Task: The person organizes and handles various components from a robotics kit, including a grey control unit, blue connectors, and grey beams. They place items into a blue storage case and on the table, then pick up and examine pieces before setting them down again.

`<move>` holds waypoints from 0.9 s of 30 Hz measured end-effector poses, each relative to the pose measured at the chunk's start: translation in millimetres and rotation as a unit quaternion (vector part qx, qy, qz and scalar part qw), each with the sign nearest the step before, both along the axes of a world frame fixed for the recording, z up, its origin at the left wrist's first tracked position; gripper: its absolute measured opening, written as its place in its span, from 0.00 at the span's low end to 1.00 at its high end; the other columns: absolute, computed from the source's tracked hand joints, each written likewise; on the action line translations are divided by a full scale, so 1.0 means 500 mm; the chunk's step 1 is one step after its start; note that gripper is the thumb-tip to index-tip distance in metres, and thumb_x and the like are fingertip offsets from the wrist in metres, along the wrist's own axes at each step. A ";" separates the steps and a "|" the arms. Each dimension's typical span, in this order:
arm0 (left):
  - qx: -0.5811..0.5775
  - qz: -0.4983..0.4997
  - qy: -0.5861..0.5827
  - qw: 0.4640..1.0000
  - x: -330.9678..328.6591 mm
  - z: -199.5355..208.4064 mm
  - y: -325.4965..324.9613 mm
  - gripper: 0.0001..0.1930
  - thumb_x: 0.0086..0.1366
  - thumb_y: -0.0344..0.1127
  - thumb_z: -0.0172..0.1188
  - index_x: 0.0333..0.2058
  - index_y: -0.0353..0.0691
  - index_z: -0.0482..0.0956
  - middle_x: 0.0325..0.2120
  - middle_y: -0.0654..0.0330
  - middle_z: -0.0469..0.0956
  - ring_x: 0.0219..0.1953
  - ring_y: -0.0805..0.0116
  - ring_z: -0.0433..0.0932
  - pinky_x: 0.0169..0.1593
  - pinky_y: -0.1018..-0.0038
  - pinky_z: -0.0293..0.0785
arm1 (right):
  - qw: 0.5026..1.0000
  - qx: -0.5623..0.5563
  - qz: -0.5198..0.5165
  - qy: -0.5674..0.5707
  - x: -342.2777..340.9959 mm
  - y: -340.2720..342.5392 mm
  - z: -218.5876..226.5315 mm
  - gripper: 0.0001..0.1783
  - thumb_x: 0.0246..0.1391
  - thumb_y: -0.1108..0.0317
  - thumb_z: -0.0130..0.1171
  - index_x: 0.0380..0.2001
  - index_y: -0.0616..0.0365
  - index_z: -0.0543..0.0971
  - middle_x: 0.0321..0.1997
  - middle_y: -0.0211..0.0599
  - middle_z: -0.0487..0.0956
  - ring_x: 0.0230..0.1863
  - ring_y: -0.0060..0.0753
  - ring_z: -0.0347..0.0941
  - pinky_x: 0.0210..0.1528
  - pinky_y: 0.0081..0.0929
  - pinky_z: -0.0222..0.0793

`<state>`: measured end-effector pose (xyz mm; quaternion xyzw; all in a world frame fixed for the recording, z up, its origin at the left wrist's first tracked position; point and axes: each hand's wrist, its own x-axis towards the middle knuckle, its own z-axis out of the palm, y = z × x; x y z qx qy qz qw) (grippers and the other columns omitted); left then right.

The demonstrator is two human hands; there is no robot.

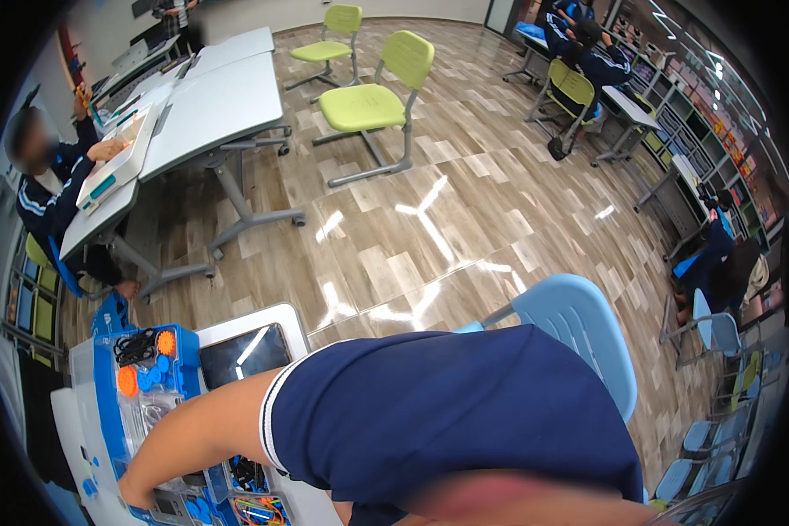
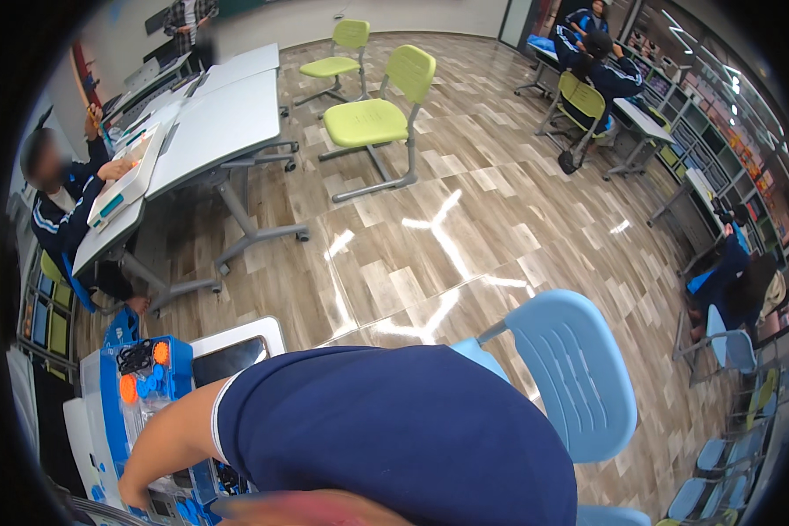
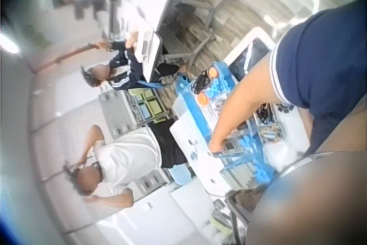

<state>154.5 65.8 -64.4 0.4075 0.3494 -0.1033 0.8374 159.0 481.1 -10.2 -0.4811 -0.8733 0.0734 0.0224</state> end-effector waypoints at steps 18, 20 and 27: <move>0.004 0.012 0.014 1.000 -0.021 0.008 0.015 0.21 0.77 0.46 0.52 0.60 0.40 0.75 0.53 0.59 0.80 0.52 0.71 0.80 0.54 0.76 0.77 | 0.984 -0.047 -0.147 0.089 -0.017 0.010 0.008 0.27 0.47 0.53 0.68 0.46 0.61 0.88 0.53 0.47 0.85 0.54 0.47 0.80 0.57 0.39 0.73; 0.006 0.011 0.014 1.000 -0.022 0.009 0.016 0.21 0.78 0.46 0.51 0.60 0.40 0.75 0.53 0.58 0.80 0.52 0.71 0.80 0.54 0.76 0.77 | 0.986 -0.041 -0.141 0.083 -0.017 0.011 0.011 0.26 0.47 0.54 0.68 0.46 0.60 0.88 0.53 0.47 0.85 0.54 0.47 0.80 0.57 0.39 0.73; 0.003 0.033 0.010 0.999 -0.035 0.016 0.020 0.20 0.78 0.45 0.51 0.60 0.40 0.75 0.54 0.58 0.80 0.53 0.70 0.80 0.54 0.75 0.77 | 0.972 -0.016 -0.155 0.175 -0.017 -0.020 -0.003 0.16 0.39 0.66 0.69 0.35 0.58 0.89 0.43 0.52 0.86 0.48 0.51 0.83 0.48 0.43 0.79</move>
